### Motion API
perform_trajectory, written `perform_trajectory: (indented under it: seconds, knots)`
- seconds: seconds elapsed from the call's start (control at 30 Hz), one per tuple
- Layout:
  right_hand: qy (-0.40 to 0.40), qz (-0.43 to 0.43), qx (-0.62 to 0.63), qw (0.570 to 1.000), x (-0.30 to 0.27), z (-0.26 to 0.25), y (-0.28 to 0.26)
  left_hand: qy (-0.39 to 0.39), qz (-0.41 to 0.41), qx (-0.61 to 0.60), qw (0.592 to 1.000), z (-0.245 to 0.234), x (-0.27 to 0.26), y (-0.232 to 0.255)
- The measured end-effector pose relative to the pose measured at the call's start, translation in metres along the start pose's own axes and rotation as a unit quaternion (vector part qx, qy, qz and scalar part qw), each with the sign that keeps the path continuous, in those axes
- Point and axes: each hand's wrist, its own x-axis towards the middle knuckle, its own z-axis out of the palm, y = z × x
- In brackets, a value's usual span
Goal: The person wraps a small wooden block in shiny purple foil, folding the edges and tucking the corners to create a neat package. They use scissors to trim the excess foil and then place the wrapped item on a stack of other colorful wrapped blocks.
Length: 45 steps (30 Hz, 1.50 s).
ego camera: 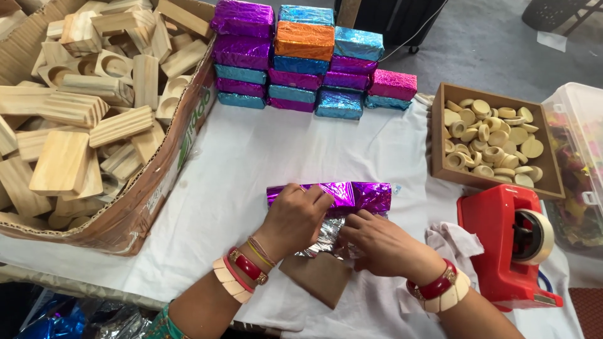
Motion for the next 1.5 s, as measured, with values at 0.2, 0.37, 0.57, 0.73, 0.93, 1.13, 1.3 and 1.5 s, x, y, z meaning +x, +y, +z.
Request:
perform_trajectory:
  seconds: [0.2, 0.37, 0.57, 0.73, 0.93, 1.13, 1.3, 1.5]
  knots:
    - [-0.024, -0.024, -0.029, 0.999, 0.001, 0.006, 0.014, 0.033, 0.027, 0.002, 0.999, -0.015, 0.006, -0.008]
    - [0.086, -0.030, 0.016, 0.996, 0.000, -0.005, 0.018, -0.097, -0.065, -0.118, 0.986, -0.014, 0.000, -0.015]
    - [0.231, 0.010, 0.067, 0.971, 0.011, -0.007, 0.034, -0.128, -0.088, -0.182, 0.971, -0.040, 0.012, -0.008]
    - [0.258, 0.076, 0.076, 0.960, 0.016, -0.008, 0.042, -0.124, -0.168, -0.059, 0.976, -0.011, 0.000, -0.013]
    - [0.277, 0.089, 0.081, 0.953, 0.013, -0.011, 0.053, 0.063, -0.125, -0.123, 0.983, -0.001, 0.003, -0.032]
    - [0.190, 0.101, 0.134, 0.967, 0.010, -0.017, 0.055, -0.002, -0.288, -0.259, 0.922, 0.017, -0.003, -0.047]
    - [0.214, 0.131, 0.136, 0.958, 0.014, 0.004, 0.080, -0.009, -0.359, -0.325, 0.875, 0.027, -0.005, -0.057]
    - [0.211, 0.199, 0.448, 0.846, 0.028, 0.036, 0.117, -0.006, -0.413, -0.382, 0.827, 0.037, -0.006, -0.065]
